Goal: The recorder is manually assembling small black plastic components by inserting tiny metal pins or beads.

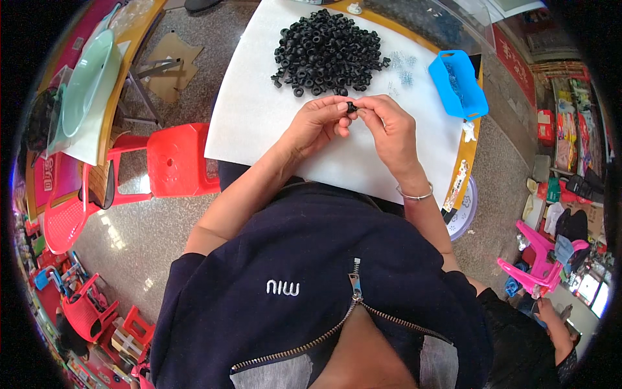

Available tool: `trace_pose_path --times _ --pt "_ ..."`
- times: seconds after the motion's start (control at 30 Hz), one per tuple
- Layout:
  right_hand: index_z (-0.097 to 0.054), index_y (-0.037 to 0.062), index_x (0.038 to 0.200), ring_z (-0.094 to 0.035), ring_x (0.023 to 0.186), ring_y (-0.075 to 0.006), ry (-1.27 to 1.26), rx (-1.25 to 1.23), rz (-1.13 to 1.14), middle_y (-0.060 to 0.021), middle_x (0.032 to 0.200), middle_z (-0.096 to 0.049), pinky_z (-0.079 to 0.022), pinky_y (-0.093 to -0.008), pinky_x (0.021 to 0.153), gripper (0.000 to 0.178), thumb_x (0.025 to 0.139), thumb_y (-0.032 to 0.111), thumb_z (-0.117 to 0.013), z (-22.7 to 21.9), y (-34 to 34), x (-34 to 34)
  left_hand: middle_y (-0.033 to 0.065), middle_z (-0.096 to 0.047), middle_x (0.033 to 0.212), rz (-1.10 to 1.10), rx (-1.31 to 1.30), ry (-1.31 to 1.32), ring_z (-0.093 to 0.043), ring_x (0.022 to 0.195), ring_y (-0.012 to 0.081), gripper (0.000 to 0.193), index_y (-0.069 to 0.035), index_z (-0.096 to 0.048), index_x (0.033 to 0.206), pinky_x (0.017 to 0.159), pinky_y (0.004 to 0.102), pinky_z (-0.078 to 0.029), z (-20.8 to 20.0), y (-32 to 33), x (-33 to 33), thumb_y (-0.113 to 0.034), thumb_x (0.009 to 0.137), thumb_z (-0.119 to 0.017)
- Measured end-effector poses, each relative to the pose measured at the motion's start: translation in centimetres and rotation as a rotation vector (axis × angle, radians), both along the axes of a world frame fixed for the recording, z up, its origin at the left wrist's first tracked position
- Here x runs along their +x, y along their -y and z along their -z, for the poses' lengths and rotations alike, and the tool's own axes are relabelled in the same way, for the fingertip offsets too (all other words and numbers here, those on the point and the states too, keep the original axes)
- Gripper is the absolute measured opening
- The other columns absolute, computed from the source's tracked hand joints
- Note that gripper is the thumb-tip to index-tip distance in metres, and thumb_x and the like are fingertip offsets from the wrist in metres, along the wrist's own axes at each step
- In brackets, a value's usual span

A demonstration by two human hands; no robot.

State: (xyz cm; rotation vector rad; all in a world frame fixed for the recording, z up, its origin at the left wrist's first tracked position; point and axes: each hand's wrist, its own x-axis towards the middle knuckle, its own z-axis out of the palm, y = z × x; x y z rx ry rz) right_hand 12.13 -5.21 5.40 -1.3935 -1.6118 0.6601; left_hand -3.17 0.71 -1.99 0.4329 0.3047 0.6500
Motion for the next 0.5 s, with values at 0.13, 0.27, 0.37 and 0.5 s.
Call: trace_pose_path --times 0.13,0.27,0.37,0.5 --pt "-0.064 0.0008 0.098 -0.064 0.078 -0.0162 0.172 0.092 -0.036 -0.0093 0.09 -0.063 -0.051 -0.0268 0.067 0.02 0.082 -0.008 -0.057 0.5 -0.1 0.6 0.0097 -0.064 0.088 0.005 0.002 0.002 -0.061 0.063 0.0096 0.02 0.005 -0.058 0.107 0.062 0.0209 -0.055 0.1 0.0 0.0 -0.008 0.092 -0.053" --pt "-0.064 0.0013 0.097 -0.063 0.079 -0.0216 0.269 0.198 -0.083 -0.0112 0.09 -0.062 -0.051 -0.0303 0.067 0.022 0.079 -0.009 -0.056 0.5 -0.1 0.7 0.0095 -0.065 0.087 -0.011 0.024 -0.114 -0.06 0.062 0.0106 0.021 0.003 -0.059 0.108 0.061 0.023 -0.054 -0.1 0.3 0.2 -0.01 0.091 -0.055" --pt "-0.063 0.0016 0.096 -0.061 0.08 -0.0254 0.291 0.224 -0.097 -0.012 0.089 -0.061 -0.05 -0.0331 0.068 0.023 0.077 -0.008 -0.056 0.6 0.0 0.9 0.0101 -0.066 0.088 -0.016 0.058 -0.185 -0.06 0.062 0.0115 0.021 0.002 -0.059 0.108 0.061 0.0249 -0.053 -0.1 0.4 0.4 -0.01 0.091 -0.055" --pt "-0.061 0.002 0.096 -0.059 0.08 -0.028 0.332 0.253 -0.119 -0.0121 0.086 -0.06 -0.049 -0.036 0.069 0.021 0.076 -0.004 -0.056 0.9 0.1 1.2 0.0084 -0.064 0.086 -0.033 0.103 -0.269 -0.059 0.063 0.0117 0.023 0.003 -0.059 0.111 0.063 0.026 -0.054 -0.5 0.7 0.8 -0.008 0.092 -0.054"
